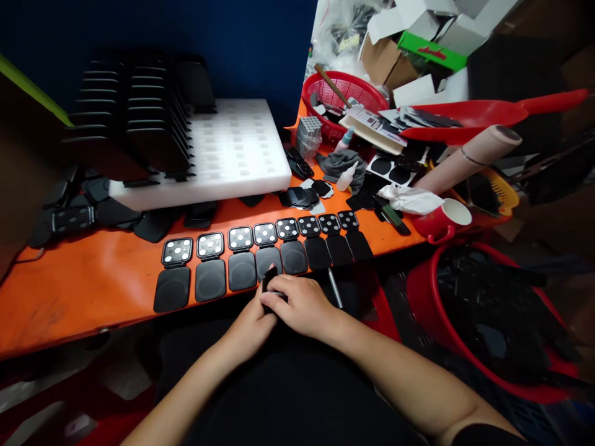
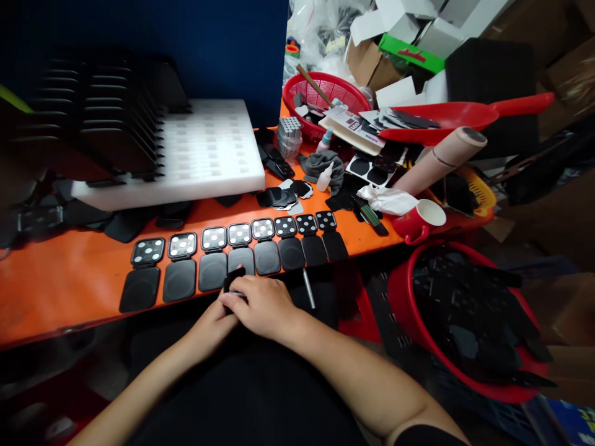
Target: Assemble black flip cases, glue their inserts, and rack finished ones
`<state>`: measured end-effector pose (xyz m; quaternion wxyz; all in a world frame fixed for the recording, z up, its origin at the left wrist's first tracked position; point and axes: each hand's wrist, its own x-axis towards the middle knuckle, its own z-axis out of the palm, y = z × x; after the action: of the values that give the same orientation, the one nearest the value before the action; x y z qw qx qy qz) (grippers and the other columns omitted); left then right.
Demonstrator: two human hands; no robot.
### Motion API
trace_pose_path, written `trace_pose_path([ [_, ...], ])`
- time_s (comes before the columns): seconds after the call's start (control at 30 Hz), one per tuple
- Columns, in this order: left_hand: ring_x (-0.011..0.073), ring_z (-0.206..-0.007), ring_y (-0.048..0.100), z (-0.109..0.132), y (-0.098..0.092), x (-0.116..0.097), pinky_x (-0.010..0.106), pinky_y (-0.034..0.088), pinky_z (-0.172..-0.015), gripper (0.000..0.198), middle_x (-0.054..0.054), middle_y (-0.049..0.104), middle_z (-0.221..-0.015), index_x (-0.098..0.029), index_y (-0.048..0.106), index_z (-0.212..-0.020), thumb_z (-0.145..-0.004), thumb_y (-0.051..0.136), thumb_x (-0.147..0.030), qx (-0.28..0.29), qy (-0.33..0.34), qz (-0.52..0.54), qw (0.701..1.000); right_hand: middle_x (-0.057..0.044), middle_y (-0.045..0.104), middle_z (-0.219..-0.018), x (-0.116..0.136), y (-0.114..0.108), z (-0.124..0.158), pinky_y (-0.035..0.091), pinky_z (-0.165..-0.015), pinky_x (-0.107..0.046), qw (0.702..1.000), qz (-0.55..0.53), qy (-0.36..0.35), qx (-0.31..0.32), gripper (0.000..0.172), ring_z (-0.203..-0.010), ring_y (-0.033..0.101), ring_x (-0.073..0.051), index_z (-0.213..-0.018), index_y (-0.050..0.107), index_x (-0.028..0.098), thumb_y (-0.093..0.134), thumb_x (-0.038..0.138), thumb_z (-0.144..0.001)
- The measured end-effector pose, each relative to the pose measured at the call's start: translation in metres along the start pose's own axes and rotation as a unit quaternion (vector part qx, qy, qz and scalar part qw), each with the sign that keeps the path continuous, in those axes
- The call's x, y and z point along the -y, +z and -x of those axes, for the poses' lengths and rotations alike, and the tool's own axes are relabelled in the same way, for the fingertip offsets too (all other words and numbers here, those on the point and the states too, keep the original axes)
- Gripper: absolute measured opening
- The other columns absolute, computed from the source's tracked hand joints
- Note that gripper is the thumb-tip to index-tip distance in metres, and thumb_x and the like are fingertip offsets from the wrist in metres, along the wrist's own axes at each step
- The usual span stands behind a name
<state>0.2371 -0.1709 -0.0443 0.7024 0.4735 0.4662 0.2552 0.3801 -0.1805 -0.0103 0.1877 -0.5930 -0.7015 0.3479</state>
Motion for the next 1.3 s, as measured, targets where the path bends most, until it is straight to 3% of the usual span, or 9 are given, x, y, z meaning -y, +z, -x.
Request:
trace_pose_path([
  [0.1,0.0215,-0.069,0.062,-0.001,0.0,-0.003,0.03,0.047,-0.065,0.06,-0.002,0.064,-0.066,-0.018,0.056,-0.114,-0.057,0.052,0.0,-0.02,-0.108,0.087,0.99,-0.001,0.064,-0.088,-0.002,-0.001,0.002,0.039,-0.07,-0.025,0.997,-0.075,0.006,-0.014,0.023,-0.08,0.058,-0.014,-0.09,0.062,0.021,0.041,0.031,-0.092],
  [0.17,0.0193,-0.064,0.06,-0.001,-0.002,-0.005,0.027,0.046,-0.061,0.062,-0.005,0.062,-0.063,-0.02,0.056,-0.115,-0.057,0.052,-0.001,-0.036,-0.128,0.122,0.984,-0.002,0.064,-0.089,-0.001,-0.002,0.003,0.04,-0.071,-0.025,0.996,-0.089,0.002,-0.008,0.024,-0.081,0.058,-0.014,-0.093,0.062,0.02,0.039,0.028,-0.093],
  [0.3,0.0239,-0.094,0.059,-0.002,-0.003,-0.004,0.032,0.043,-0.085,0.061,-0.001,0.067,-0.083,-0.02,0.057,-0.117,-0.059,0.056,-0.001,-0.038,-0.074,0.095,0.992,-0.005,0.063,-0.087,0.005,-0.002,0.005,0.041,-0.073,-0.027,1.0,0.019,-0.011,0.01,0.024,-0.081,0.057,-0.016,-0.092,0.063,0.018,0.042,0.029,-0.092],
  [0.4,0.026,-0.125,0.04,-0.002,-0.003,0.0,0.035,0.024,-0.107,0.067,0.005,0.06,-0.118,-0.02,0.052,-0.124,-0.06,0.057,0.0,-0.012,-0.001,0.034,0.999,-0.007,0.062,-0.083,0.012,-0.001,0.006,0.041,-0.071,-0.029,0.993,0.117,-0.01,0.014,0.027,-0.078,0.057,-0.018,-0.087,0.063,0.016,0.039,0.028,-0.093],
  [0.63,0.0261,-0.129,0.037,0.004,-0.006,0.01,0.04,0.021,-0.108,0.073,0.011,0.043,-0.14,-0.02,0.026,-0.142,-0.075,0.054,-0.011,0.027,0.056,-0.116,0.991,-0.005,0.061,-0.081,0.012,-0.004,0.007,0.037,-0.062,-0.028,0.99,0.135,-0.04,0.027,0.025,-0.073,0.056,-0.017,-0.084,0.061,0.017,0.045,0.035,-0.089],
  [0.87,0.0287,-0.119,0.049,-0.001,-0.002,0.011,0.04,0.029,-0.105,0.058,0.009,0.061,-0.119,-0.02,0.05,-0.127,-0.071,0.063,-0.015,-0.001,0.035,0.0,0.999,0.0,0.062,-0.079,0.004,0.006,0.003,0.037,-0.064,-0.026,1.0,-0.024,-0.002,-0.004,0.018,-0.073,0.056,-0.014,-0.076,0.062,0.019,0.053,0.032,-0.084],
  [1.03,0.0273,-0.092,0.064,-0.003,-0.001,0.011,0.041,0.051,-0.078,0.064,0.01,0.063,-0.111,-0.021,0.039,-0.134,-0.075,0.062,-0.031,0.008,-0.083,0.106,0.991,0.003,0.053,-0.063,-0.013,0.011,-0.004,0.04,-0.055,-0.022,0.946,-0.313,0.088,0.006,0.03,-0.055,0.051,-0.01,-0.083,0.055,0.018,0.035,0.038,-0.093],
  [1.17,0.0264,-0.116,0.053,0.0,-0.004,0.011,0.043,0.042,-0.095,0.062,0.008,0.05,-0.133,-0.028,0.025,-0.141,-0.085,0.049,-0.04,0.003,0.003,-0.044,0.999,-0.001,0.059,-0.074,-0.012,0.003,-0.005,0.04,-0.063,-0.024,0.974,-0.214,0.071,-0.014,0.023,-0.069,0.055,-0.013,-0.081,0.056,0.018,0.039,0.03,-0.092],
  [1.3,0.0236,-0.13,0.037,0.005,-0.006,0.0,0.042,0.031,-0.106,0.056,0.007,0.042,-0.14,-0.026,0.024,-0.142,-0.089,0.042,-0.032,-0.02,0.092,-0.306,0.948,-0.004,0.061,-0.079,0.0,-0.009,-0.002,0.037,-0.07,-0.027,0.999,-0.042,0.016,-0.01,0.024,-0.076,0.054,-0.015,-0.078,0.057,0.016,0.039,0.022,-0.092],
])
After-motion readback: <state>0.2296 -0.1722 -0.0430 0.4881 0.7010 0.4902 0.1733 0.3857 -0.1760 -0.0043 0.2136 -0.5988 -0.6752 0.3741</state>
